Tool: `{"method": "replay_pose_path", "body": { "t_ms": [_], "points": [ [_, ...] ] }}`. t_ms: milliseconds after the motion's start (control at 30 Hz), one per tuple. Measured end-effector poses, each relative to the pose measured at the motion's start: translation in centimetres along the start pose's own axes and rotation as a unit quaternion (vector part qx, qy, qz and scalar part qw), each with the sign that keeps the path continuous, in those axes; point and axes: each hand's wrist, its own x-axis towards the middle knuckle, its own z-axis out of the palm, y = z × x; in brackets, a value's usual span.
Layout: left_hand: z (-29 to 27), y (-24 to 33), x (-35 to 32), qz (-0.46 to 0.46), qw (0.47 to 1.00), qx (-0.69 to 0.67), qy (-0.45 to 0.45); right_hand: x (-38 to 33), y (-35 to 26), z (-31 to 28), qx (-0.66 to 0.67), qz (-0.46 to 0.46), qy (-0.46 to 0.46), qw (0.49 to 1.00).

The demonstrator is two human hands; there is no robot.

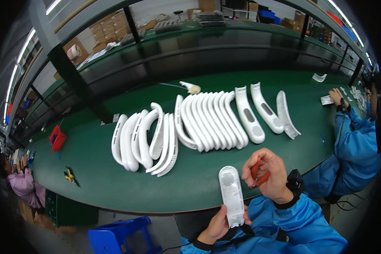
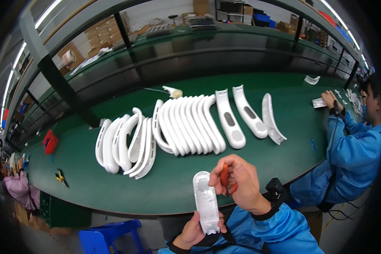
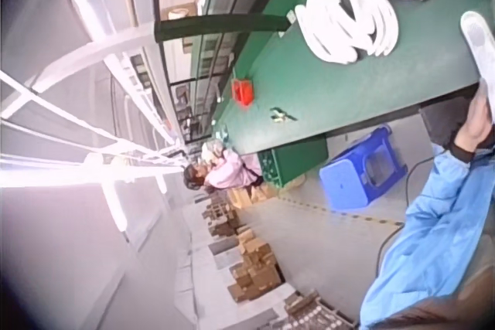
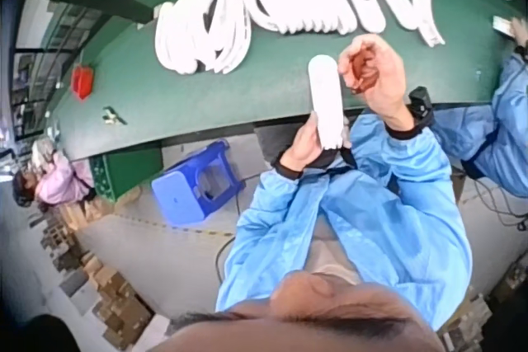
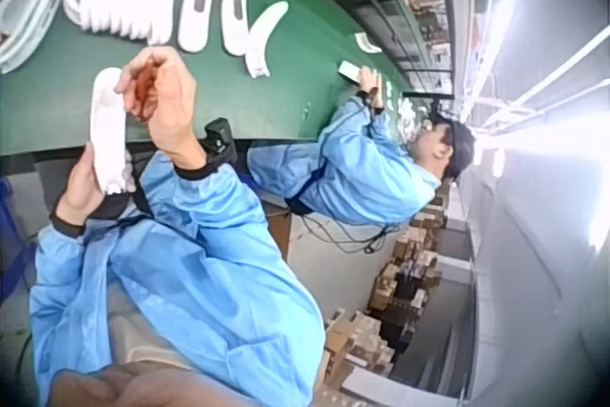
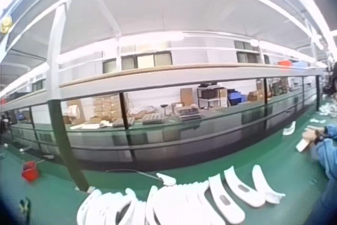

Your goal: Assembling and inspecting white plastic electronic housing components on a factory line.

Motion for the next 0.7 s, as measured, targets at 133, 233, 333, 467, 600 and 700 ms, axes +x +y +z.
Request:
{"method": "replay_pose_path", "body": {
  "t_ms": [133,233,333,467,600,700],
  "points": [
    [0.6,-0.3,-0.1,-0.003,0.996,0.036,0.088,0.3,1.3,1.1,0.023,0.021,0.024,0.999],
    [0.6,-0.5,-0.9,0.047,0.993,0.026,0.102,0.6,2.0,2.7,0.065,0.022,-0.019,0.997],
    [0.4,-0.4,-0.3,0.056,0.994,0.030,0.086,0.8,2.5,2.9,0.040,0.013,-0.035,0.999],
    [1.1,-1.3,-0.3,0.071,0.988,0.034,0.131,0.6,3.4,3.3,0.054,0.020,-0.047,0.997],
    [1.4,-1.2,-0.3,0.066,0.985,0.042,0.153,0.8,4.5,3.3,0.078,0.000,-0.046,0.996],
    [1.7,-1.2,-0.3,0.076,0.985,0.035,0.151,0.7,4.8,3.3,0.074,-0.003,-0.044,0.996]
  ]
}}
